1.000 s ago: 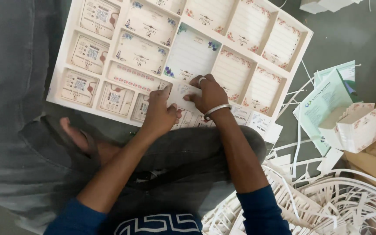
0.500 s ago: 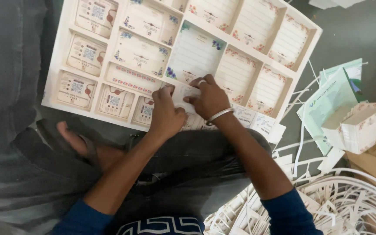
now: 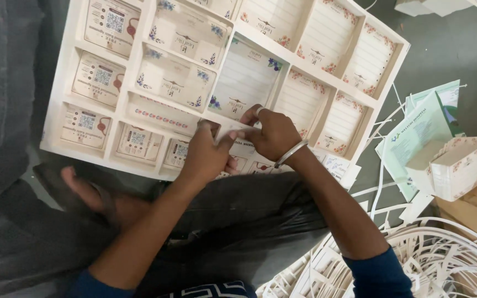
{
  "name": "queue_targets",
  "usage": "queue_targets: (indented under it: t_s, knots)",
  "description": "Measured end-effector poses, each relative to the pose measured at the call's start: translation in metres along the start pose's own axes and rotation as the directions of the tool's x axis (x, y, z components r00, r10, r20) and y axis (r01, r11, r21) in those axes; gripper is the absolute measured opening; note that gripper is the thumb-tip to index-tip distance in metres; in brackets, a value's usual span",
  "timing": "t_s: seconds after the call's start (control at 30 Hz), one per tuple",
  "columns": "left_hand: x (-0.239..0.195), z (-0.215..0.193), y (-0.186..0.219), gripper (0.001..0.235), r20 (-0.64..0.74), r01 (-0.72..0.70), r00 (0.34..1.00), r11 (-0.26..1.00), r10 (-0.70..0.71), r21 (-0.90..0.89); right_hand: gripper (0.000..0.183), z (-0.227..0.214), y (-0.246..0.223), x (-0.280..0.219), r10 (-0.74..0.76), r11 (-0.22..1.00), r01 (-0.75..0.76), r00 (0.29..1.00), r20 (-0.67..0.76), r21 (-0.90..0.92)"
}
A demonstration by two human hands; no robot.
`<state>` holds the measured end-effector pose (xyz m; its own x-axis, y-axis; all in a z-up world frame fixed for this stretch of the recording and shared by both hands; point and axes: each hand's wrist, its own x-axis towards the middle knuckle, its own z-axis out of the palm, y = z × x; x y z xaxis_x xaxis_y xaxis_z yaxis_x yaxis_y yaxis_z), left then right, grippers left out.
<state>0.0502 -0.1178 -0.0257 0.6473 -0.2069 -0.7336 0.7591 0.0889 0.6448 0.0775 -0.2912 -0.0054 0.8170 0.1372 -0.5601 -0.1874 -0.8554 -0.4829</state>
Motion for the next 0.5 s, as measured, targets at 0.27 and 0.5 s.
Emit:
queue_targets:
  t_s: [0.27,0.5]
  knots:
    - [0.006,-0.014,-0.012,0.034,0.092,-0.03,0.995,0.998,0.024,0.063,0.027,-0.011,0.018,0.019,-0.017,0.988,-0.009,0.986,0.166,0.154]
    - [0.007,-0.029,-0.015,0.03,0.156,-0.041,0.987,0.993,0.023,0.109,0.027,-0.015,0.021,0.03,0.024,0.952,-0.124,0.941,0.338,0.278]
